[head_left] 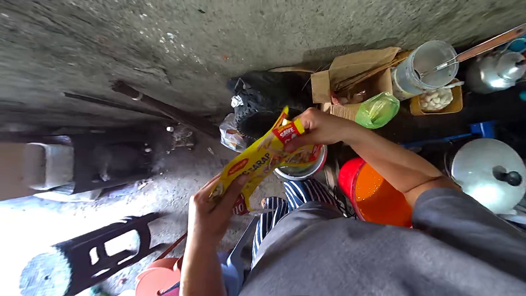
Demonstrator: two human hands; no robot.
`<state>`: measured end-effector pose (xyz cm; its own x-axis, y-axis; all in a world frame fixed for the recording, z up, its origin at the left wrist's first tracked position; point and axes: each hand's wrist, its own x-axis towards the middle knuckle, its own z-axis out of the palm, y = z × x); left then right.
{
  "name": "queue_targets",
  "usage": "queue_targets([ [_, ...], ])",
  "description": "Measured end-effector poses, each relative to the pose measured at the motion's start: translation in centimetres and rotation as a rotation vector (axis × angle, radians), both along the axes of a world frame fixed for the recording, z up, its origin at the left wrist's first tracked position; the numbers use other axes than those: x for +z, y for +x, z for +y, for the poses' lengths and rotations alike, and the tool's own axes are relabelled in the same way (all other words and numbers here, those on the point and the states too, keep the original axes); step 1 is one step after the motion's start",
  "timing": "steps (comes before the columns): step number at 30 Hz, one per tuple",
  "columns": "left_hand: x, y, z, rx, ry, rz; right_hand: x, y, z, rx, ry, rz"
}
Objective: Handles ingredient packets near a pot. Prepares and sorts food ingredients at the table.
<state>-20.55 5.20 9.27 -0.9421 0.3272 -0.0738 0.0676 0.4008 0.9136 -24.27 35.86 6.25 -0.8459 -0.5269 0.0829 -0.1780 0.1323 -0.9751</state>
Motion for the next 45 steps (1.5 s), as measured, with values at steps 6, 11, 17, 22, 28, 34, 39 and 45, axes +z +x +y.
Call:
queue_targets([
  [6, 0.0, 2.0, -1.1, 0.009, -0.080, 0.007, 0.2, 0.9, -1.5, 0.082, 0.035, -0.073],
  [11, 0.0, 3.2, -1.2, -0.005, -0.185, -0.020, -0.9, 0.8, -3.1, 0.051, -0.059, 0.027],
  [17, -0.3, 3.1, -2.1, 0.074, -0.110, -0.072, 0.0, -0.1, -2.7, 0.028, -0.118, -0.209],
  [22, -0.5, 3.9, -5.7, -0.025, -0.197, -0.073, -1.3, -2.8, -2.0, -0.067, -0.472, -0.375],
  [28, -1.6, 6.3, -11.5, 0.139, -0.243, -0.083, -0.3, -5.9, -5.6, -0.031, -0.329, -0.299],
  [34, -3.0, 8.3, -20.7, 0.357, -0.215, -0.100, 0.1, -8.2, -14.6, 0.061, -0.048, -0.200],
  [39, -4.1, 8.3, -30.5, 0.565, -0.143, -0.265, -2.3, -9.4, -26.2, -0.013, 0.178, -0.260],
  [45, -6.1, 9.5, -41.4, 0.643, -0.286, -0.461, -7.4, -11.5, -42.4, 0.059, 0.553, -0.223],
])
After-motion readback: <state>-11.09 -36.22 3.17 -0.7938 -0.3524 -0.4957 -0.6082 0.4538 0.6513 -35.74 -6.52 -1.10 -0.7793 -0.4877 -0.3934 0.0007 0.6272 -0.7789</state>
